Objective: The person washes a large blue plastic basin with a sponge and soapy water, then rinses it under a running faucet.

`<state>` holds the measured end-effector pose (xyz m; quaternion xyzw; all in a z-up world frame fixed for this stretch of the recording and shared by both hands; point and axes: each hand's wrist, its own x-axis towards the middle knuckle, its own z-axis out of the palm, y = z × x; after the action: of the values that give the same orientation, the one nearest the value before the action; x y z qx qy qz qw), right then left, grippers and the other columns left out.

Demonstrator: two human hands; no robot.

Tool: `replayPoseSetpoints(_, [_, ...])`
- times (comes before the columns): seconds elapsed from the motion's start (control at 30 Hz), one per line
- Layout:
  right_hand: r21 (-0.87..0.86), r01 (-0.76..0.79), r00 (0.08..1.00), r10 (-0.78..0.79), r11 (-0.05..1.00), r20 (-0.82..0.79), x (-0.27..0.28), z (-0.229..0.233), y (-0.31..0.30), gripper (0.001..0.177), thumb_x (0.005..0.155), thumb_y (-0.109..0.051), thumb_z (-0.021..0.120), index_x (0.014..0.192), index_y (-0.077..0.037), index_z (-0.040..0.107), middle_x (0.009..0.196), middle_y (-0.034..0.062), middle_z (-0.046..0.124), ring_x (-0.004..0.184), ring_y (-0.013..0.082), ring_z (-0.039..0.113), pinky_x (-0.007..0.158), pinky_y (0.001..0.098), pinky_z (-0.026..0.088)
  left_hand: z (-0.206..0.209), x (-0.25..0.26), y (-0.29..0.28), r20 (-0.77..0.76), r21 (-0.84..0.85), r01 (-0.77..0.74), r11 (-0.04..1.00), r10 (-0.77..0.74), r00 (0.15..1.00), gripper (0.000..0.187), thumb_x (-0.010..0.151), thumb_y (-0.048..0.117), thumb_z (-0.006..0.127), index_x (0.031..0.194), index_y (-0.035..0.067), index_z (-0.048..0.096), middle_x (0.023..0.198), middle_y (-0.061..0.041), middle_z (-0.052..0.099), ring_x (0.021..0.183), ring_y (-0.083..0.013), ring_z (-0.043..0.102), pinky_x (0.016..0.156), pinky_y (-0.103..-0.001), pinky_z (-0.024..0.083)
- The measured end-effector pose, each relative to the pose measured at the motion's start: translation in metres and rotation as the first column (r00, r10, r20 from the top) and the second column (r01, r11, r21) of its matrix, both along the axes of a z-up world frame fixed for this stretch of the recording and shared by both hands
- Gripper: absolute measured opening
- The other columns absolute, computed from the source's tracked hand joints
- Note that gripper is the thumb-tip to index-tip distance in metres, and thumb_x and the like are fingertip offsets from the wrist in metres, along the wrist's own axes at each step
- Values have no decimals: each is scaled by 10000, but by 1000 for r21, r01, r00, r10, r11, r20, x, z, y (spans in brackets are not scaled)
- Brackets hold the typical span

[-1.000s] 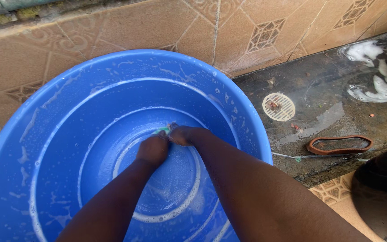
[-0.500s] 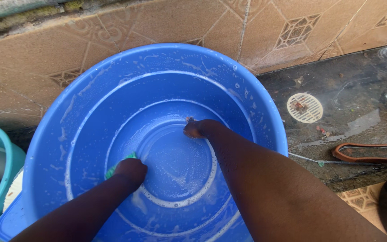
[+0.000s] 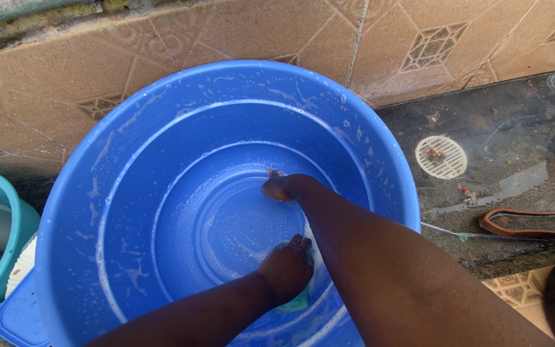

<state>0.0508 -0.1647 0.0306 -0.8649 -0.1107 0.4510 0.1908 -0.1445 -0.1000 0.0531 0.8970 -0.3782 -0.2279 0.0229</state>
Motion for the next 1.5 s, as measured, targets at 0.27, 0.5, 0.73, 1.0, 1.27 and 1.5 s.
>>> replayPoseSetpoints(0.27, [-8,29,999,-29,1000,-43,-4,6,-7,849,952,-379,384,1639,-213,-87,1732,48,-84,1599,316,16,1291,527,79,-12,2,82,-76,17,87,996,-86,993,825,907,210,625,1629,117,237,1651,-178,140,1503,-413,163,1165,-577,208])
replayPoseSetpoints(0.5, [18,25,999,-25,1000,-41,1,-11,-13,841,976,-375,391,1643,-176,-81,1733,105,-32,1597,330,55,1286,516,102,-19,100,147,379,-7,-511,860,475,794,491,920,69,498,1404,8,444,1332,-216,538,1114,-337,603,919,-449,523])
replayPoseSetpoints(0.73, [141,1,996,12,990,-89,13,-35,-1,780,989,-468,338,1622,-71,111,1678,188,214,1522,365,284,1223,492,244,-41,20,61,226,-421,226,879,-140,964,462,890,123,567,1338,15,531,1346,-258,580,1214,-414,592,1008,-504,454])
replayPoseSetpoints(1.0, [-52,-47,999,48,998,13,-14,19,4,774,1000,-539,280,1637,-201,-3,1726,79,54,1575,322,146,1277,491,161,-55,132,112,251,-57,-486,872,484,839,407,981,72,415,1376,8,490,1331,-211,568,1194,-331,622,1038,-442,503])
replayPoseSetpoints(1.27, [-23,-80,994,82,996,74,4,13,-5,590,982,-470,390,1491,-174,423,1572,136,404,1397,333,418,1161,530,309,-10,57,105,-248,-47,-175,983,158,956,424,890,69,577,1311,47,627,1460,-224,515,1242,-369,611,1079,-445,478])
replayPoseSetpoints(1.5, [-80,-121,975,134,989,178,19,62,-35,560,922,-364,452,1447,-172,486,1505,137,479,1321,330,490,1108,522,370,51,94,138,-933,-12,-991,130,354,58,395,968,303,547,1213,23,680,1135,-207,737,1065,-361,746,930,-512,574])
